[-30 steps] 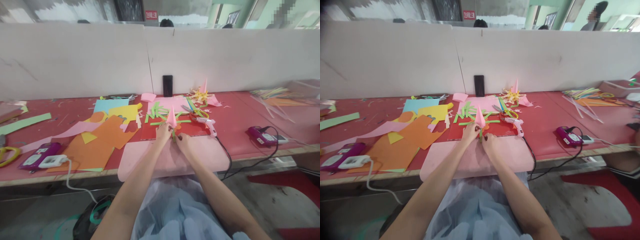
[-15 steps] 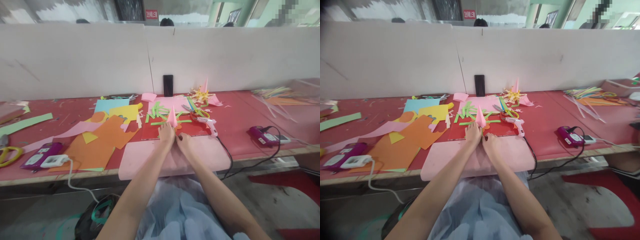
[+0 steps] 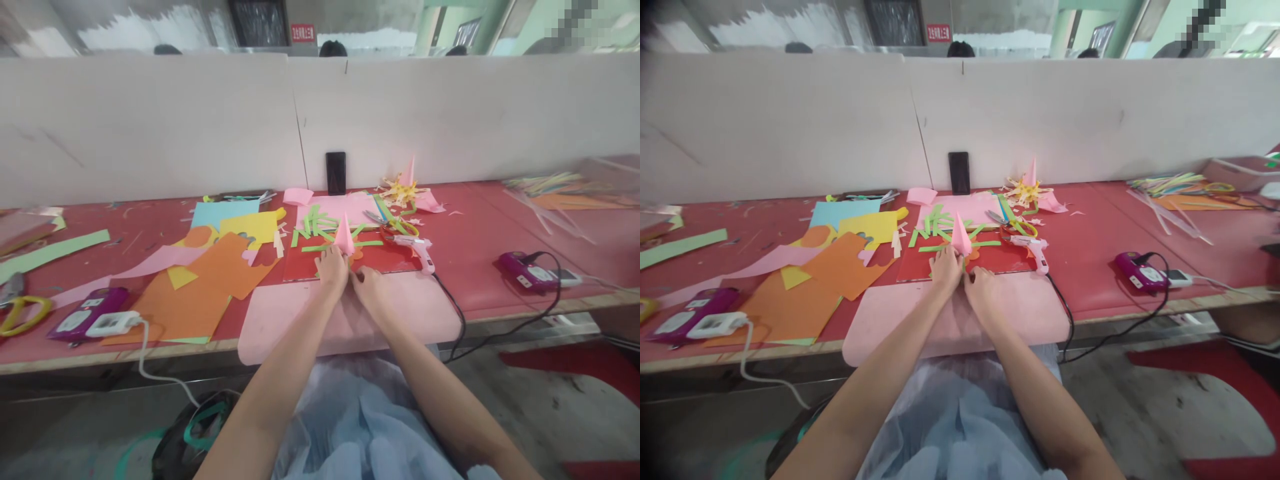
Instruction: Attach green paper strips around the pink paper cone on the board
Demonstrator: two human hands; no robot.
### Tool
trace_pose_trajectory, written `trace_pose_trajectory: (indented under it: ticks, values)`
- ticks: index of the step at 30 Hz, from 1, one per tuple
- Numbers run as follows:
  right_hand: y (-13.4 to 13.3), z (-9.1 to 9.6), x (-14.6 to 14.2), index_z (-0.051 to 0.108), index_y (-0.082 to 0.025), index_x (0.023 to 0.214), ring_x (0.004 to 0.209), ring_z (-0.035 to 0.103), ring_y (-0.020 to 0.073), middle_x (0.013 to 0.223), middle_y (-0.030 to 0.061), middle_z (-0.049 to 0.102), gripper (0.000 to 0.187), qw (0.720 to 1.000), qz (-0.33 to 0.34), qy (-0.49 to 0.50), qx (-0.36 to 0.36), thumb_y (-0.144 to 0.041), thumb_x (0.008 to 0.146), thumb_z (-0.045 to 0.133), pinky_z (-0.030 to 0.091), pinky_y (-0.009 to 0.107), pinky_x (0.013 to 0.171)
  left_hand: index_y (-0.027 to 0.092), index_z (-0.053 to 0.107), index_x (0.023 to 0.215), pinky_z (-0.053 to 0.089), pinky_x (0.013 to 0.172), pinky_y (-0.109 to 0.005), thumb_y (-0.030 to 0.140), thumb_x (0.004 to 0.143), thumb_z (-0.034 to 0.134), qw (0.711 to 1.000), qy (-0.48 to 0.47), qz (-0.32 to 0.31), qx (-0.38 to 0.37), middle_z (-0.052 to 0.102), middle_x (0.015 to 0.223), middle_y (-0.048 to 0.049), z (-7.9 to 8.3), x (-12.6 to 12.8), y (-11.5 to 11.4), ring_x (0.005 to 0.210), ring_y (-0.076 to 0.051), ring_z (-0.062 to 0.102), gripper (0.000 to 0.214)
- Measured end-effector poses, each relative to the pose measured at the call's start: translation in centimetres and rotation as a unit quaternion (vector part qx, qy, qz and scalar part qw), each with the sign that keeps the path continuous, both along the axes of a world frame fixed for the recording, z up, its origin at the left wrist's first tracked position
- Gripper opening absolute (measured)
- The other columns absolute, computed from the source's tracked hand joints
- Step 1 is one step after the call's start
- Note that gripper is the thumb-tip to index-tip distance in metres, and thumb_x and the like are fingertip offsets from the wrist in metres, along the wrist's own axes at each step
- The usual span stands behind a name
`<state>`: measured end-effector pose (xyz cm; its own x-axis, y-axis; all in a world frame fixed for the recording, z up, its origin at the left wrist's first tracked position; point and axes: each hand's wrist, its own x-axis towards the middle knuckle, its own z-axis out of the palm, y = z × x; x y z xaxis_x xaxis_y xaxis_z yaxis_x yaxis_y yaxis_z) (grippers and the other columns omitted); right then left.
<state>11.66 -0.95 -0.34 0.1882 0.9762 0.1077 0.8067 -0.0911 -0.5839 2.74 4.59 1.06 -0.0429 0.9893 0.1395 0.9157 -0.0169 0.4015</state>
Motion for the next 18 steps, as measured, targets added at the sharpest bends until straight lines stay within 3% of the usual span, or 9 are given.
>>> trace_pose_trajectory:
  ticks: [4,9,13,18]
  values:
    - [-0.1,0.0,-0.3,0.059,-0.018,0.069,0.068,0.058,0.0177,0.074,0.0075,0.066,0.023,0.999,-0.008,0.039,0.013,-0.034,0.084,0.05,0.034,0.027,0.061,0.018,0.056,0.094,0.044,0.075,-0.033,0.03,0.092,0.038,0.992,-0.126,0.018,-0.016,0.068,0.094,-0.0084,1.2,-1.7,1.3,0.088,-0.022,0.062,0.022]
    - [-0.3,-0.1,0.5,0.048,-0.02,0.059,0.052,0.046,0.0131,0.057,0.0011,0.056,0.04,0.984,-0.04,0.162,0.056,-0.047,0.088,0.039,0.029,0.025,0.052,0.019,0.061,0.091,0.044,0.07,-0.026,0.027,0.087,0.05,0.975,-0.174,-0.018,0.136,0.066,0.1,-0.0061,4.9,-3.1,3.5,0.084,-0.017,0.061,0.014]
    - [-0.3,0.1,4.1,0.045,-0.02,0.058,0.051,0.036,0.011,0.052,-0.0026,0.046,0.044,0.972,-0.088,0.173,0.131,-0.053,0.087,0.036,0.026,0.024,0.052,0.019,0.065,0.093,0.045,0.073,-0.025,0.025,0.084,0.056,0.968,-0.165,-0.092,0.166,0.066,0.101,-0.0045,7.0,-2.7,4.4,0.081,-0.014,0.06,0.013]
    - [-0.3,0.1,9.2,0.046,-0.019,0.06,0.055,0.034,0.0108,0.056,-0.0026,0.044,0.04,0.951,-0.185,0.142,0.203,-0.051,0.084,0.039,0.027,0.025,0.055,0.019,0.067,0.084,0.045,0.075,-0.028,0.028,0.081,0.06,0.973,-0.132,-0.097,0.162,0.068,0.097,-0.0044,7.5,-1.8,5.1,0.084,-0.017,0.06,0.011]
